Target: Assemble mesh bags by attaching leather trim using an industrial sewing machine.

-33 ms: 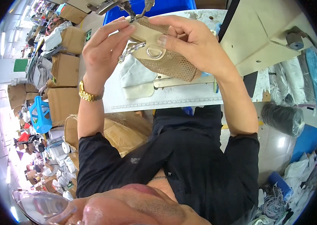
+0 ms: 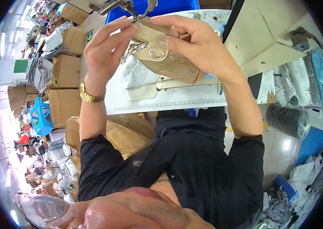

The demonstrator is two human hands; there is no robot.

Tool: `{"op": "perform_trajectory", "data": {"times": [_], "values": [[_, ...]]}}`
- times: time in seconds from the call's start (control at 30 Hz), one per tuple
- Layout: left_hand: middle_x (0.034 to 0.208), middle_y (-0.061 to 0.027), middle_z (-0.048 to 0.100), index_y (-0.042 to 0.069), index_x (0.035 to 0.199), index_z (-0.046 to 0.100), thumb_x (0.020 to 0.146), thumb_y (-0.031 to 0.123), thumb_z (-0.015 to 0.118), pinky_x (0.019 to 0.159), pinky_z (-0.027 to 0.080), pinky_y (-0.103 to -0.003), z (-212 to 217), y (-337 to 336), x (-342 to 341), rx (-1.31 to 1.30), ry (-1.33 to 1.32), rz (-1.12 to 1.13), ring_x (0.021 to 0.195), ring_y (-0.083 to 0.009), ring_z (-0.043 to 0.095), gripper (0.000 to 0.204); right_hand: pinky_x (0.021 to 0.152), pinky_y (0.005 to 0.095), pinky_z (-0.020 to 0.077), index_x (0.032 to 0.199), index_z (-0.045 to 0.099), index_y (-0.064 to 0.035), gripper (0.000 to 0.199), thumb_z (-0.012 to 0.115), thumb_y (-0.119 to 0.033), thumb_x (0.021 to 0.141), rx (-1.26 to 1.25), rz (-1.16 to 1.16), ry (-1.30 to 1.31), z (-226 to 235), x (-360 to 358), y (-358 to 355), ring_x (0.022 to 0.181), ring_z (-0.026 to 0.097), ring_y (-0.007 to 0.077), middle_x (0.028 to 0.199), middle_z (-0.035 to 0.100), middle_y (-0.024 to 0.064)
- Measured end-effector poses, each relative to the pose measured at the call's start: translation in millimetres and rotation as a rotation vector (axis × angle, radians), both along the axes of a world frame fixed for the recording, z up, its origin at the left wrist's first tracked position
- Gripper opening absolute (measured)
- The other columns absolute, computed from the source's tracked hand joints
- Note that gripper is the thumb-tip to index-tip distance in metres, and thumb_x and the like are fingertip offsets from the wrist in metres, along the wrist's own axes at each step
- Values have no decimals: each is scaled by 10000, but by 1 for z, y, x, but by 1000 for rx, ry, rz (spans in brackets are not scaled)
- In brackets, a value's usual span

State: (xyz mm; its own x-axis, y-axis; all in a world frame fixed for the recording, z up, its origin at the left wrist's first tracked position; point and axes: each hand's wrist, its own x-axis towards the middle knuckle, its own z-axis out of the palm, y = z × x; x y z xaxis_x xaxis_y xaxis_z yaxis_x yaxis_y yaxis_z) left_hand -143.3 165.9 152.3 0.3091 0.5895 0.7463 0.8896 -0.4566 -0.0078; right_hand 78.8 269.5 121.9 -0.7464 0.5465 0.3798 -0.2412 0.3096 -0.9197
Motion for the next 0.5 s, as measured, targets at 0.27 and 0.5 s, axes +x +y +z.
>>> {"op": "perform_trajectory", "data": {"times": [0.27, 0.5], "values": [[849, -60, 629, 25, 1104, 695, 951, 52, 573, 669, 488, -269, -9, -26, 44, -246, -757, 108, 752, -106, 584, 197, 632, 199, 376, 1343, 571, -39, 425, 631, -114, 929, 88, 48, -177, 16, 2, 7, 720, 466, 25, 800, 563, -42], [665, 4, 574, 35, 1061, 616, 893, 105, 686, 545, 402, -207, -8, -19, 48, -311, -870, 128, 580, -38, 495, 195, 580, 232, 381, 1323, 560, -32, 423, 658, -150, 929, 62, -154, -13, 0, -8, -25, 648, 444, 66, 708, 482, -25]]}}
